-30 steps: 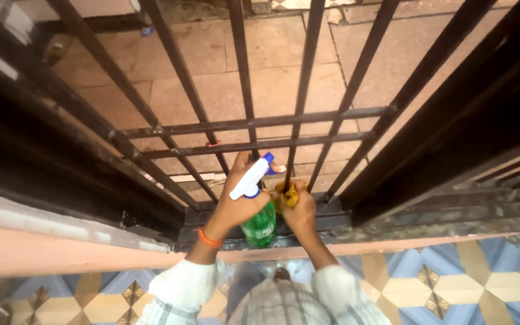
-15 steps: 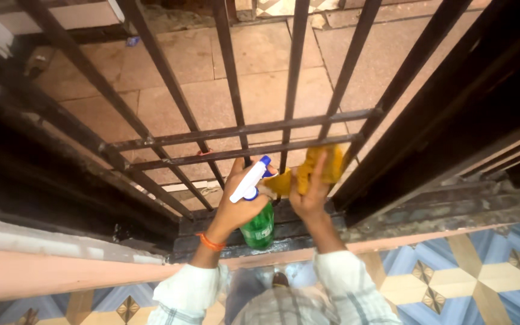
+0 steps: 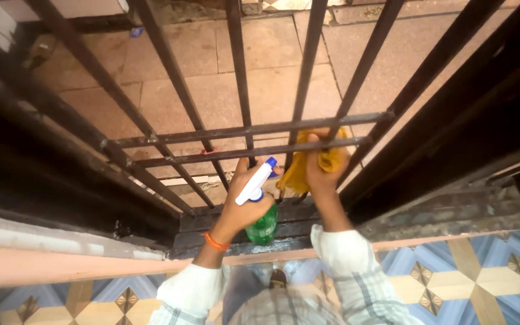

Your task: The person sprays cleaning liquid from a bottle onto the bottom frame and vertical rails of a black metal gate and wipes the surfaces with a cloth.

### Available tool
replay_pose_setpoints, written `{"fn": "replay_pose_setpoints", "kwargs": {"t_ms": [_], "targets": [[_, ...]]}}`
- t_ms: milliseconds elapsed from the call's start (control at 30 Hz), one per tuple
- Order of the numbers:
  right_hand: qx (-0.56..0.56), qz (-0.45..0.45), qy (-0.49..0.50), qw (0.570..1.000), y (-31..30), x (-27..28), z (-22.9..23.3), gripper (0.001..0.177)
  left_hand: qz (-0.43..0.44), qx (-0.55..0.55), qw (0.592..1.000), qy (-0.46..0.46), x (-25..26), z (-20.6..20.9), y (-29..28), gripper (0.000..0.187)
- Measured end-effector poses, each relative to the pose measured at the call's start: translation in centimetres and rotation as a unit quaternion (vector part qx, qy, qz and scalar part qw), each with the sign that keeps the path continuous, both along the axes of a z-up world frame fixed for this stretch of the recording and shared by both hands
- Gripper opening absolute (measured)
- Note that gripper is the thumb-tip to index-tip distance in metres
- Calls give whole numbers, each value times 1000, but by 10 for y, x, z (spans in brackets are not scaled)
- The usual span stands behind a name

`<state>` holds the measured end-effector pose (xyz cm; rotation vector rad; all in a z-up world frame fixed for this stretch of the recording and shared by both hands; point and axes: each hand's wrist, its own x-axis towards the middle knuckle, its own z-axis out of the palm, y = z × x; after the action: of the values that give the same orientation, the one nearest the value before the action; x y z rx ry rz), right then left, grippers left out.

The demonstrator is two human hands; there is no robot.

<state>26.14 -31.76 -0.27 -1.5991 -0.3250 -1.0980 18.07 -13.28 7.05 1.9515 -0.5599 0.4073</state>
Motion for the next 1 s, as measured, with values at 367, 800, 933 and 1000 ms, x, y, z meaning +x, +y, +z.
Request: {"fn": "replay_pose_setpoints", "kwargs": {"t_ms": [367, 800, 933, 1000], "targets": [[106, 74, 336, 933, 7, -24, -104, 16, -8, -51, 997, 61, 1, -6, -3, 45], [195, 137, 241, 941, 7, 7, -87, 10, 3, -19, 1000, 17, 5, -1, 1, 44], [152, 117, 329, 925, 9, -21, -148, 14, 15, -30, 993, 116, 7, -10, 3, 45], [146, 136, 392, 898, 10, -20, -129, 14, -1, -41, 996, 83, 4, -10, 1, 45]]}}
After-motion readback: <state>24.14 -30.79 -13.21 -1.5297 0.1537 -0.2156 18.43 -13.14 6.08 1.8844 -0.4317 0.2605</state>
